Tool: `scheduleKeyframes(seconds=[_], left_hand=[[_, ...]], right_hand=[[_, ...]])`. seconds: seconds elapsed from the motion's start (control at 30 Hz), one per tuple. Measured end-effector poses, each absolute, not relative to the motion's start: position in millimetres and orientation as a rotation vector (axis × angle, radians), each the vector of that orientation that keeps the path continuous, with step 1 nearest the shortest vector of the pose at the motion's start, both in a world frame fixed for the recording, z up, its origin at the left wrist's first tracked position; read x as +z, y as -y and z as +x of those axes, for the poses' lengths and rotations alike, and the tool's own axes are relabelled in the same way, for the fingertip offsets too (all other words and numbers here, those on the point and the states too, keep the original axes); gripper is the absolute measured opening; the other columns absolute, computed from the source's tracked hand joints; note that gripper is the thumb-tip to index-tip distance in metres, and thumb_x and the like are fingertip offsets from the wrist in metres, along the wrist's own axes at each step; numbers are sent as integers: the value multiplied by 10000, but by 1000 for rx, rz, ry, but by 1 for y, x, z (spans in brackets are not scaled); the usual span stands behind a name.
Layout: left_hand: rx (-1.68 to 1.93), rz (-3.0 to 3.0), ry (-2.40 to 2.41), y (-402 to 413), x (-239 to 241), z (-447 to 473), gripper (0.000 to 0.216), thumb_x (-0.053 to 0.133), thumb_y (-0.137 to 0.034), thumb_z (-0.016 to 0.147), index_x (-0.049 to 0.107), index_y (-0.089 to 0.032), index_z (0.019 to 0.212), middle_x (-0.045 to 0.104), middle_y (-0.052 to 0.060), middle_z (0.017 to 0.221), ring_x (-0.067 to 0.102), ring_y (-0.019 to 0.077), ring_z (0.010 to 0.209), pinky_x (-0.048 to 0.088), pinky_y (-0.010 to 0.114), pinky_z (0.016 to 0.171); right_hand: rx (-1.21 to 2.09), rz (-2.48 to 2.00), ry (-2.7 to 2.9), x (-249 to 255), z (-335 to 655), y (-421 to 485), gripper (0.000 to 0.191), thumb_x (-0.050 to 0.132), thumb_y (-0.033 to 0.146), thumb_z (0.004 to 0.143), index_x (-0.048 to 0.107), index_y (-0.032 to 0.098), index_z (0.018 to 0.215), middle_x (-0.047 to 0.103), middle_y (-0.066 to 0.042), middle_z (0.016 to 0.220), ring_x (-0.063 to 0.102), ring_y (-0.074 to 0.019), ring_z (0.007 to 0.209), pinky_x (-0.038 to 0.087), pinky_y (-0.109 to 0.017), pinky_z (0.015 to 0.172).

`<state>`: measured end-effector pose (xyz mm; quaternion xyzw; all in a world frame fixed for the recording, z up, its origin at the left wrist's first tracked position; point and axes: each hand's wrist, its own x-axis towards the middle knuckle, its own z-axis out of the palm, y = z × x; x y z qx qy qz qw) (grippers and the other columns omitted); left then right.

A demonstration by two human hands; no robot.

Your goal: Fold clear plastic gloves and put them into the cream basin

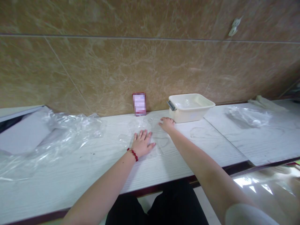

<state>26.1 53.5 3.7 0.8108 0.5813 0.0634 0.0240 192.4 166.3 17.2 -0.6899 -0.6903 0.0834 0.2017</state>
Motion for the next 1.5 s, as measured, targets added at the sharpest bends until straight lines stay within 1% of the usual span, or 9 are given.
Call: scheduleKeyframes(seconds=[0.1, 0.23, 0.33, 0.67, 0.93, 1.13, 1.23, 1.37, 1.5], left_hand=[[205, 2520, -1788, -54, 5, 27, 648, 192, -579, 757, 237, -209, 1288, 209, 117, 1358, 134, 305, 1235, 91, 526, 947], [203, 2532, -1781, -55, 6, 28, 645, 218, -578, 751, 304, -189, 1259, 256, 135, 1336, 156, 326, 1223, 87, 542, 938], [213, 2536, -1774, -56, 5, 28, 644, 213, -580, 750, 350, -176, 1233, 313, 144, 1303, 183, 331, 1211, 70, 542, 943], [279, 2532, -1810, -54, 1, 27, 646, 173, -591, 753, 247, -226, 1281, 237, 127, 1343, 142, 308, 1230, 58, 531, 948], [330, 2529, -1775, -53, 1, 27, 657, 179, -615, 740, 227, -252, 1285, 197, 122, 1358, 118, 318, 1233, 68, 542, 941], [385, 2504, -1729, -56, 22, 16, 588, 213, -562, 771, 355, -204, 1214, 400, 117, 1232, 332, 268, 1137, 244, 450, 923], [431, 2407, -1900, -63, 37, -13, 415, 255, -421, 816, 442, -212, 1123, 495, 84, 1110, 468, 200, 997, 347, 339, 853], [357, 2058, -2296, -74, 48, -69, 312, 326, -307, 790, 490, -198, 1032, 552, 82, 973, 534, 185, 883, 398, 295, 768], [172, 1801, -2326, -79, 42, -104, 420, 421, -423, 714, 477, -142, 1020, 576, 113, 929, 551, 214, 849, 413, 288, 718]], right_hand=[[143, -1711, 1978, 23, 181, -162, 267, 464, 298, 758, 536, 184, 988, 526, -112, 1051, 415, -253, 1031, 312, -422, 842], [274, -981, 2456, 25, 146, -150, 283, 351, 216, 817, 502, 179, 1054, 530, -75, 1098, 425, -143, 1068, 296, -314, 909], [363, -690, 2741, 20, 121, -149, 306, 350, 235, 821, 494, 200, 1088, 500, -52, 1162, 369, -144, 1138, 240, -344, 957], [344, -853, 2736, 4, 115, -196, 444, 265, 313, 846, 289, 149, 1258, 339, -94, 1294, 289, -164, 1193, 179, -419, 983], [153, -993, 2551, 8, 115, -208, 398, 230, 269, 856, 362, 161, 1215, 472, -80, 1187, 395, -159, 1114, 257, -338, 955], [228, -960, 2810, -4, 114, -198, 439, 283, 336, 838, 334, 179, 1244, 326, -58, 1306, 235, -207, 1217, 173, -431, 980], [260, -958, 2692, 2, 117, -197, 453, 254, 348, 845, 283, 189, 1268, 322, -49, 1309, 227, -177, 1221, 185, -400, 984], [233, -1080, 2452, 21, 122, -190, 470, 212, 344, 854, 226, 166, 1288, 318, -64, 1309, 223, -153, 1223, 204, -357, 982], [151, -1253, 2451, 22, 119, -157, 539, 193, 444, 835, 218, 166, 1296, 271, -73, 1332, 172, -217, 1236, 186, -425, 972]])
